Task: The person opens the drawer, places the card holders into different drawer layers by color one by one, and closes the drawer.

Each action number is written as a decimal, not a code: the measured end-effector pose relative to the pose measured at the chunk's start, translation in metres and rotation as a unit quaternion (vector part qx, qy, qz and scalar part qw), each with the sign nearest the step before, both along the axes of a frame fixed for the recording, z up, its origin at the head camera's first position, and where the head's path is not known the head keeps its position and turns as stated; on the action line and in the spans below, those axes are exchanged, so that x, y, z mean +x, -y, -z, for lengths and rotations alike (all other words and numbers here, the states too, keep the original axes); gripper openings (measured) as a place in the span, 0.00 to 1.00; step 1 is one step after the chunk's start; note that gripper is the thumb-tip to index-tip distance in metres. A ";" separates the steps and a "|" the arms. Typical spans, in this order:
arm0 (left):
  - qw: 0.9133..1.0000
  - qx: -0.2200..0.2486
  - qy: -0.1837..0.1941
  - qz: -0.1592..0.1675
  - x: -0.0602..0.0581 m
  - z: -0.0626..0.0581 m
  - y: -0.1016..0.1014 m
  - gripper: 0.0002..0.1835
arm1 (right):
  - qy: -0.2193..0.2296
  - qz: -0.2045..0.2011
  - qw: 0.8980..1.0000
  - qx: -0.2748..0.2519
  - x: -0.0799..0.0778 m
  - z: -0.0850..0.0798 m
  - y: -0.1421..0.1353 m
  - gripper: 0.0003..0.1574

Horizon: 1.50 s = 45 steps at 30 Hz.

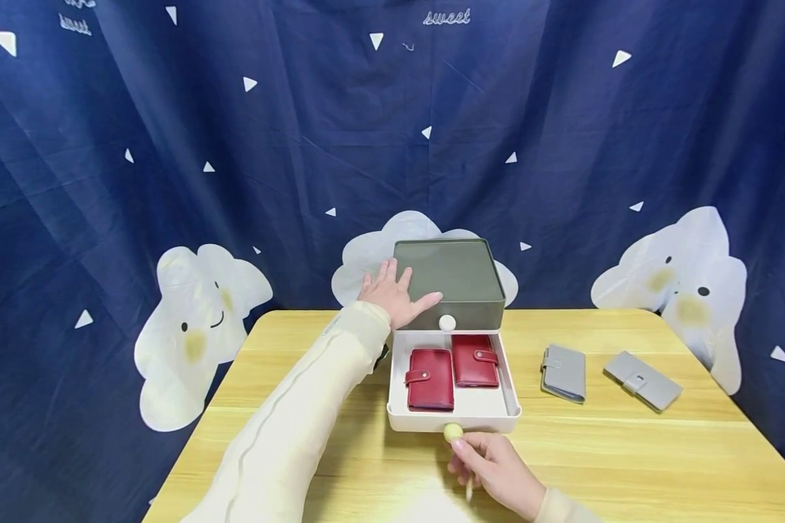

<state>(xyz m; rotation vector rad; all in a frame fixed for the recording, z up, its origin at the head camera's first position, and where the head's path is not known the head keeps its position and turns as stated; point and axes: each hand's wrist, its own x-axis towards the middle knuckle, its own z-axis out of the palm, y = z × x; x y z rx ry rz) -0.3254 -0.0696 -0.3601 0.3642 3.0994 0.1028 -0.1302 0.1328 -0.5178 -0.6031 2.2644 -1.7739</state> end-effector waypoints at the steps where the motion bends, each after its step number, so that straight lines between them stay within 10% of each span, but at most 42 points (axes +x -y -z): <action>1: 1.000 0.000 0.001 -0.001 0.000 0.000 0.000 0.59 | 0.001 0.003 1.000 -0.002 0.000 0.000 0.000 0.19; 45: 1.000 0.002 -0.002 -0.002 0.000 0.000 -0.001 0.61 | 0.020 0.077 0.996 -0.026 -0.035 -0.014 0.012 0.23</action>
